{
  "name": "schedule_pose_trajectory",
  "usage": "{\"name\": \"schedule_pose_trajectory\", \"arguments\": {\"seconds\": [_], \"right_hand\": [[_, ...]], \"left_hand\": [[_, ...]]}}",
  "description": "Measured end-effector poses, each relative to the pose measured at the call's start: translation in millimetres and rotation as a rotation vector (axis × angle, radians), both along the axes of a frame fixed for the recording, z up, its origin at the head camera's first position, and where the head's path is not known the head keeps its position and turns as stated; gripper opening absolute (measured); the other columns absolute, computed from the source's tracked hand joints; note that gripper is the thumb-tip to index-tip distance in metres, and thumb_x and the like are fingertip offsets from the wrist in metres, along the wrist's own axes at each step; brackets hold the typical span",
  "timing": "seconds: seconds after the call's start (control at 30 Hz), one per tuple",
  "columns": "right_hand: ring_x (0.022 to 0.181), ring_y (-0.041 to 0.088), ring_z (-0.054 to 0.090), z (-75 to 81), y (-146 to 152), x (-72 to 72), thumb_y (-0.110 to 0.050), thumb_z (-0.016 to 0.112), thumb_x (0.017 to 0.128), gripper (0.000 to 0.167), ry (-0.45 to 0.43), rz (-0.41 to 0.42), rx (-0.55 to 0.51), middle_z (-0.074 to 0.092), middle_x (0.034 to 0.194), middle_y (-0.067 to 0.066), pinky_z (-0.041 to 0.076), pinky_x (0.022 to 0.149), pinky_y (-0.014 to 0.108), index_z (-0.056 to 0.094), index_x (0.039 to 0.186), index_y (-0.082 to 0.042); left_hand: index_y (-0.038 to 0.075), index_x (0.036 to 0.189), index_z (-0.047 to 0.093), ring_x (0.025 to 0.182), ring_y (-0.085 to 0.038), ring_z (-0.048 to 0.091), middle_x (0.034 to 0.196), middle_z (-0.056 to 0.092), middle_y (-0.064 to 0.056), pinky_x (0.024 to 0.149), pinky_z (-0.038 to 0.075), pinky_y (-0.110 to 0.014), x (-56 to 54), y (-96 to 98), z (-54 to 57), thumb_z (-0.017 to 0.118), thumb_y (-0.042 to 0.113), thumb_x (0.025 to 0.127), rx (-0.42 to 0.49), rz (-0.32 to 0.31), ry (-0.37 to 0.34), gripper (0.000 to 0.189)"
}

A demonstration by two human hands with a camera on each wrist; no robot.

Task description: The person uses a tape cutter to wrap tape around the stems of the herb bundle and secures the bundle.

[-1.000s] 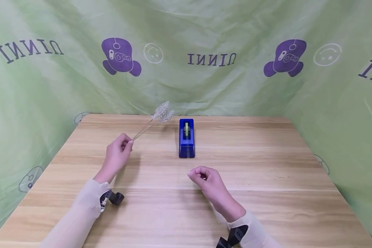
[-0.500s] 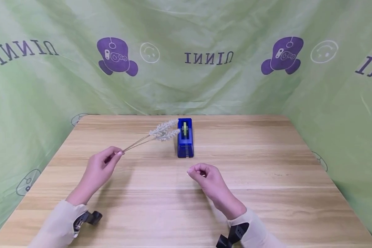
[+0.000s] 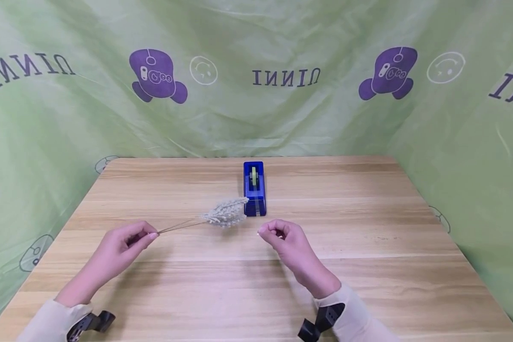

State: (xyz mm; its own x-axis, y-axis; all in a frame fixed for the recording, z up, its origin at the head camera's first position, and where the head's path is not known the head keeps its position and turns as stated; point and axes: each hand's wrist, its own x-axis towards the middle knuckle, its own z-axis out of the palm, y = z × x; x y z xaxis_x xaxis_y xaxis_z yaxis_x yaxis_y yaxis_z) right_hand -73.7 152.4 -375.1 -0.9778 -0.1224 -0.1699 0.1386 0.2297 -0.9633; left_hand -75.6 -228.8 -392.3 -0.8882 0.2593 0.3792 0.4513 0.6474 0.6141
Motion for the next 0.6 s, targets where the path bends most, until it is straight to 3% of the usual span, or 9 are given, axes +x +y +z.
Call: {"name": "schedule_pose_trajectory", "arguments": {"seconds": [0.27,0.6], "right_hand": [[0.088,0.013,0.055,4.2,-0.3,0.2,-0.019,0.068,0.101,0.023,-0.002,-0.005,-0.014,0.063,0.089,-0.009,0.049,0.08,0.026,0.068,0.106,0.003],[0.086,0.016,0.054,4.3,0.3,0.4,-0.02,0.067,0.102,0.025,-0.001,-0.006,-0.012,0.061,0.088,-0.007,0.048,0.078,0.026,0.067,0.11,0.005]], "left_hand": [[0.012,0.091,0.073,0.065,0.003,0.046,0.073,0.063,0.002,0.056,0.045,-0.021,-0.3,9.7,-3.6,0.071,0.004,0.097,0.009,-0.097,-0.041,0.011],[0.011,0.09,0.072,0.068,0.002,0.049,0.074,0.064,0.003,0.061,0.049,-0.021,-13.6,33.8,-13.2,0.07,0.004,0.098,0.004,-0.151,-0.097,0.01]]}}
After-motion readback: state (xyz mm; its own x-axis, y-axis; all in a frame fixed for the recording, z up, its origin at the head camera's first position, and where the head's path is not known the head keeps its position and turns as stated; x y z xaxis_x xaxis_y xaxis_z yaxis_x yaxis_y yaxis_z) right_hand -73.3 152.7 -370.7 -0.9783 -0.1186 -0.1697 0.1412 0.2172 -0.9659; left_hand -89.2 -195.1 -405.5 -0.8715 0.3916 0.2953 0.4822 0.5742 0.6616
